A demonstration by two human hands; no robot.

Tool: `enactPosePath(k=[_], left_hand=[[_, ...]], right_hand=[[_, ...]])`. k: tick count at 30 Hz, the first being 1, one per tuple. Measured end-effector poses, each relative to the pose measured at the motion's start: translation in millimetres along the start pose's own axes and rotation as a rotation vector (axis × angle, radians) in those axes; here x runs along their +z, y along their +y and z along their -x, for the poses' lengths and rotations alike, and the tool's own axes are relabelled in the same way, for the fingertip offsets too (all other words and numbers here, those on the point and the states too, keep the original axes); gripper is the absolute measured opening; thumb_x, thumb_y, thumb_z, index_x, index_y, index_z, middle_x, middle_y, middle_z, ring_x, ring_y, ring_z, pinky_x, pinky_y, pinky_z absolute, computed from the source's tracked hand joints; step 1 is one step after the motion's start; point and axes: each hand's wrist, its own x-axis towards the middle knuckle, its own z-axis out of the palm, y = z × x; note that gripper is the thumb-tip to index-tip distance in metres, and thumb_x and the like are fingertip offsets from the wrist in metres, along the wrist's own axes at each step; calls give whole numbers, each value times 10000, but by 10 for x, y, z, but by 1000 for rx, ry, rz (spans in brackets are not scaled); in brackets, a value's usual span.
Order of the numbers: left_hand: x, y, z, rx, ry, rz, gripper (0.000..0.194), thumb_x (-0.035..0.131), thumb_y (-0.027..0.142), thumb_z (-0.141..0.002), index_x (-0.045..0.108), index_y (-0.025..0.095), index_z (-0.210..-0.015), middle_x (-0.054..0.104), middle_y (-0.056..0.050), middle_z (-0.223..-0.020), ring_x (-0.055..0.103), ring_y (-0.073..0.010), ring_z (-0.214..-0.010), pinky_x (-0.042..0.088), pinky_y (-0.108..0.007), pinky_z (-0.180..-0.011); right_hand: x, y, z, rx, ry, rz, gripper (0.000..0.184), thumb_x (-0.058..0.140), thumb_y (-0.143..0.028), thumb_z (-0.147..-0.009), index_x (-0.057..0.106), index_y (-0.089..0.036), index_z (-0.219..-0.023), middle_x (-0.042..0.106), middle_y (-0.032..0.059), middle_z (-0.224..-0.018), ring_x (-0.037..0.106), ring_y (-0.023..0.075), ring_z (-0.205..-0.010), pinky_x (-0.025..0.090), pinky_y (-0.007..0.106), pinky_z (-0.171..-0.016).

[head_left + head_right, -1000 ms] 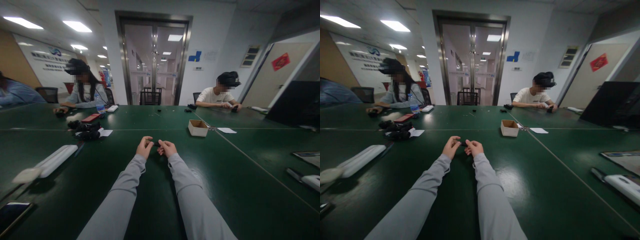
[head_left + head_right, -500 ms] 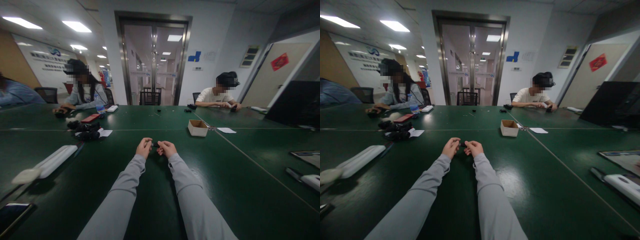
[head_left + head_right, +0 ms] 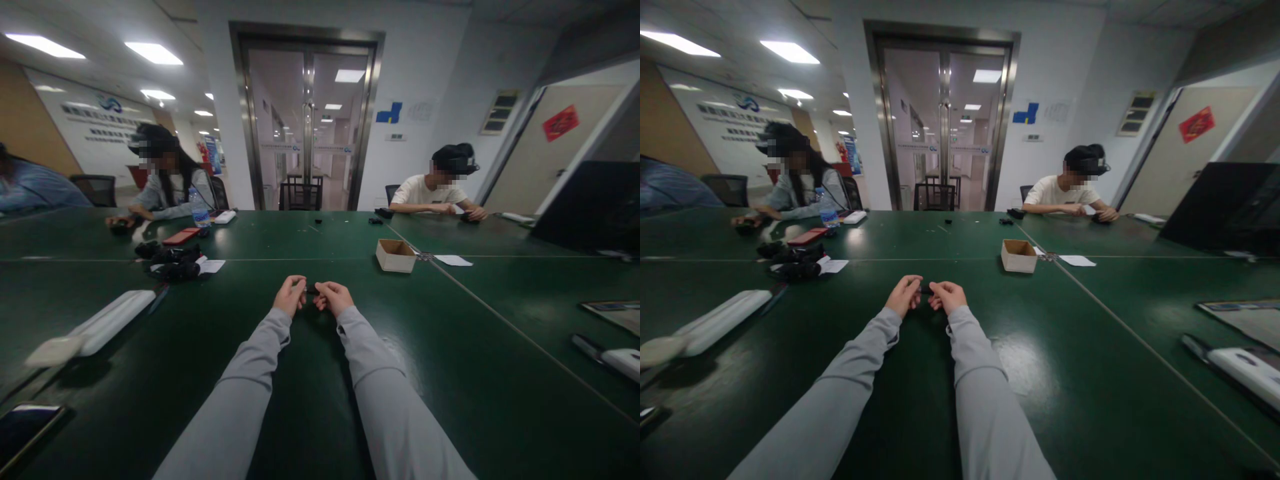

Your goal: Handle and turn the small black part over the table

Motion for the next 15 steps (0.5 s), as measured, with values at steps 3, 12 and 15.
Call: enactPosePath(k=[3, 12, 15], left_hand=[[1, -8, -5, 57, 1, 6, 379, 545, 256, -638, 480, 174, -1003, 488, 24, -664, 426, -66, -490, 316, -175, -435], [14, 3, 1, 75, 59, -3, 391, 558, 253, -611, 489, 174, -988, 502, 17, -700, 450, -68, -536, 331, -170, -462], [20, 14, 3, -24, 81, 4, 314, 469, 341, -699, 497, 167, -959, 470, 27, -593, 417, -76, -465, 294, -179, -419]], right_hand=[[2, 3, 0, 1, 8, 2, 324, 721, -391, -582, 534, -128, -602, 577, 38, -453, 501, 93, -349, 405, 156, -317], [-9, 3, -4, 4, 2, 10, 312, 721, -386, -582, 548, -128, -611, 582, 41, -461, 507, 95, -353, 409, 157, -323], [-10, 7, -10, 6, 3, 17, 312, 718, -388, -586, 542, -131, -602, 579, 38, -457, 511, 97, -357, 408, 158, -324]])
